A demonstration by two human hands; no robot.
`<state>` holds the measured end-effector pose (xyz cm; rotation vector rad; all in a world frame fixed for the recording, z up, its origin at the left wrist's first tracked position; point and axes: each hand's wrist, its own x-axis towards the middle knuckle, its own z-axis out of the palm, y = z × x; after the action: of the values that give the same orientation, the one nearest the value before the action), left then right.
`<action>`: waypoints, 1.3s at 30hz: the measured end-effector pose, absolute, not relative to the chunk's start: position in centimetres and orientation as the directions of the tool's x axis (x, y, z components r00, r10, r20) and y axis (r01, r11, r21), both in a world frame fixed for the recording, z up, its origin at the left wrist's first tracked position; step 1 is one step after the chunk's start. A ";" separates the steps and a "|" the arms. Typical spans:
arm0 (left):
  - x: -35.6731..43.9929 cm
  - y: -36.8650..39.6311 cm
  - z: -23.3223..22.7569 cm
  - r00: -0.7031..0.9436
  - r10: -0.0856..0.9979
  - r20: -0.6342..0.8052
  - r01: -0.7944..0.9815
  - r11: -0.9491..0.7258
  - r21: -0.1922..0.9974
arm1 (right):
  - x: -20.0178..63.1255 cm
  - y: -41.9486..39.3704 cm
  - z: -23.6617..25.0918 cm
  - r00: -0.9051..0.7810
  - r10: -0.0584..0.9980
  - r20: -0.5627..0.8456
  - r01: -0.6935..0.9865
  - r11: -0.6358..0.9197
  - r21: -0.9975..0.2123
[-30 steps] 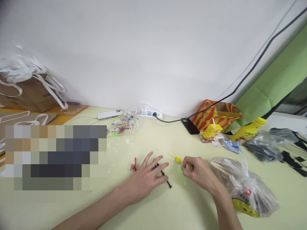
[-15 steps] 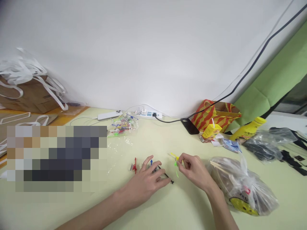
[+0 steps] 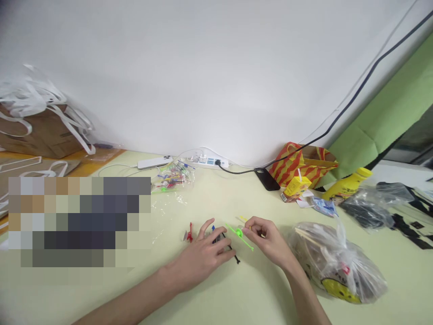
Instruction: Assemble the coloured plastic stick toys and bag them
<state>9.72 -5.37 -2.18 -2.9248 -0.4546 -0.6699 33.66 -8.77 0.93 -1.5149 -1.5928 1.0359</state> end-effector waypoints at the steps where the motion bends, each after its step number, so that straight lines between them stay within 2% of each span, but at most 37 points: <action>1: 9.7 -5.3 -2.2 0.856 0.265 0.443 0.310 -0.950 -0.032 | 33.5 -8.7 0.8 -0.084 0.996 -0.042 0.410 -0.004 -0.912; 9: 9.0 -5.0 -1.6 0.834 0.278 0.476 0.298 -0.954 0.034 | 32.9 -8.2 -0.2 -0.089 0.993 -0.082 0.253 -0.057 -0.966; 14: 8.9 -4.7 -1.0 0.683 0.401 0.611 0.326 -0.915 0.236 | 32.5 -7.9 -1.5 -0.057 0.996 -0.067 0.019 -0.066 -0.998; 18: 9.2 -4.7 -0.9 0.577 0.465 0.672 0.318 -0.885 0.339 | 31.1 -8.0 -2.1 -0.096 0.992 -0.086 -0.066 -0.093 -0.993; 27: 9.3 -5.0 -1.3 0.521 0.379 0.765 0.205 -0.926 0.319 | 29.0 -8.4 -2.2 -0.274 0.959 -0.075 -0.043 -0.091 -0.995; 34: 9.0 -4.6 -0.8 0.486 0.415 0.769 0.219 -0.910 0.353 | 29.7 -8.6 -1.7 -0.287 0.957 0.030 0.020 0.037 -0.999; 39: 8.9 -4.3 -1.1 0.490 0.450 0.746 0.247 -0.893 0.376 | 29.8 -8.9 -1.2 -0.314 0.945 0.091 0.173 0.151 -0.973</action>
<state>8.88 -4.35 -1.10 -2.8959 -0.6888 -1.5622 29.77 -8.87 -1.22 -1.0943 -1.6407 1.2363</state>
